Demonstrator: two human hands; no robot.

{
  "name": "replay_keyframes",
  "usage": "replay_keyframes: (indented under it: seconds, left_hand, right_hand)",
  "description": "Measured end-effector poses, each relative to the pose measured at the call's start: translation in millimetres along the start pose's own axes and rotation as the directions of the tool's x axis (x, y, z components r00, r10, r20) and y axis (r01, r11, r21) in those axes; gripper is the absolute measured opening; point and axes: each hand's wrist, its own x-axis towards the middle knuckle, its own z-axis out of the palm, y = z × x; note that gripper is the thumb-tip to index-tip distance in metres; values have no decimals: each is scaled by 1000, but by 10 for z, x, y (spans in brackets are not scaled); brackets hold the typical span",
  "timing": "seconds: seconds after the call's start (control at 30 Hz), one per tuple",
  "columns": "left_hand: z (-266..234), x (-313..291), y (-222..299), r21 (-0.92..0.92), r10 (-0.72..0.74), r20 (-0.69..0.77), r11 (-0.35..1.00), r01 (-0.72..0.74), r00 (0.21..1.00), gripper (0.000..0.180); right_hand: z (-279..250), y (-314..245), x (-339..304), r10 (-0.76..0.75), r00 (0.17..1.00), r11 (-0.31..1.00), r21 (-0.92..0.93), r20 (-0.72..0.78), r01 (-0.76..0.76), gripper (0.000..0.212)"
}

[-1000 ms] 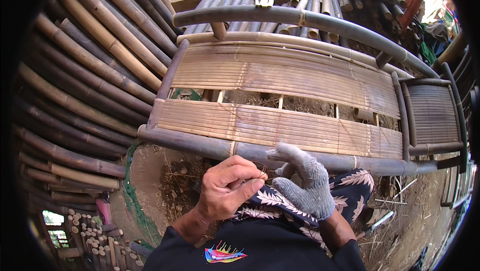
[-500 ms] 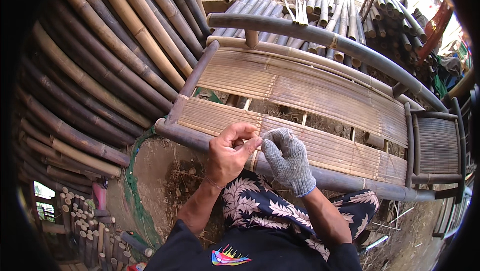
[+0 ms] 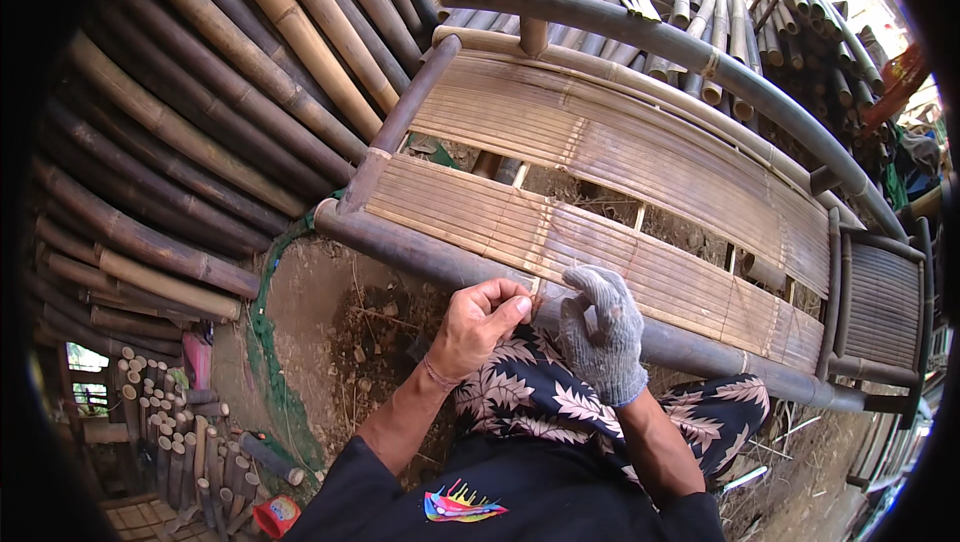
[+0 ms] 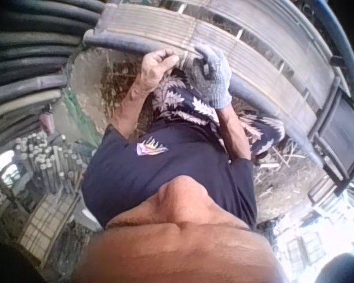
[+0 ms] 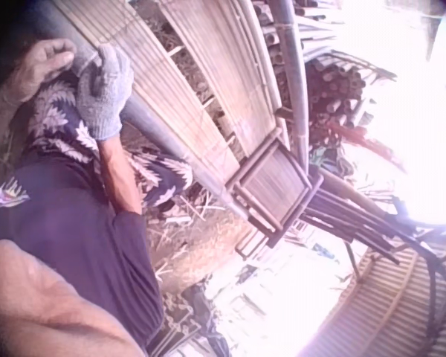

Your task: The person secures bamboo slats to a bench frame by weaving twine through them, using a knife to trim a bamboo pole during the process.

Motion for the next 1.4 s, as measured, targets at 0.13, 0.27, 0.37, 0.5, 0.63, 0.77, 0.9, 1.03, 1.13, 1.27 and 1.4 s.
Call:
replay_keyframes:
  seconds: [0.13, 0.27, 0.37, 0.5, 0.63, 0.77, 0.9, 1.03, 1.13, 1.27, 1.4]
  left_hand:
    - [113, 18, -46, 47, 12, -43, 999, -10, 999, 15]
    - [139, 24, -116, 68, 66, -16, 996, -65, 998, 15]
    - [140, 18, -164, 194, 147, -28, 971, -139, 989, 16]
    - [194, -57, -86, 378, 130, -42, 920, -105, 991, 14]
    - [245, -245, -146, 270, 138, 4, 953, -134, 990, 12]
    - [409, -694, 58, 185, 160, 286, 958, -218, 945, 10]
    - [772, -761, -480, 308, 235, 677, 770, -559, 697, 13]
    - [814, -394, -732, 547, 203, 662, 528, -650, 722, 20]
    - [1029, 319, -474, 553, 486, 629, 269, -788, 607, 77]
    - [1278, 1427, -584, 491, 652, 473, 364, -792, 592, 22]
    - [757, 2319, -409, 895, 558, 138, 284, -344, 818, 29]
  right_hand:
    - [-176, -62, 32, -279, 947, 923, -228, 161, 311, 26]
    - [-161, -14, 123, -337, 915, 874, -288, 221, 391, 20]
    - [-176, 55, 107, -355, 902, 880, -238, 247, 412, 21]
    - [-209, 122, 91, -317, 869, 877, -232, 380, 422, 23]
    - [-215, 154, -84, -182, 969, 896, -377, 167, 233, 23]
    - [-251, -173, -567, 485, 872, 862, 202, -58, -466, 31]
    - [-597, -145, -737, 845, 302, -221, 801, 442, -556, 49]
    - [-1290, -230, -795, 780, 547, 368, 484, 304, -794, 30]
    - [-1538, -433, -665, 249, 952, 952, -223, 179, -208, 17]
    - [-2142, -282, -123, 180, 955, 886, -384, -234, -261, 14]
    - [-2792, 1201, 426, 241, 887, 810, -421, -394, -408, 19]
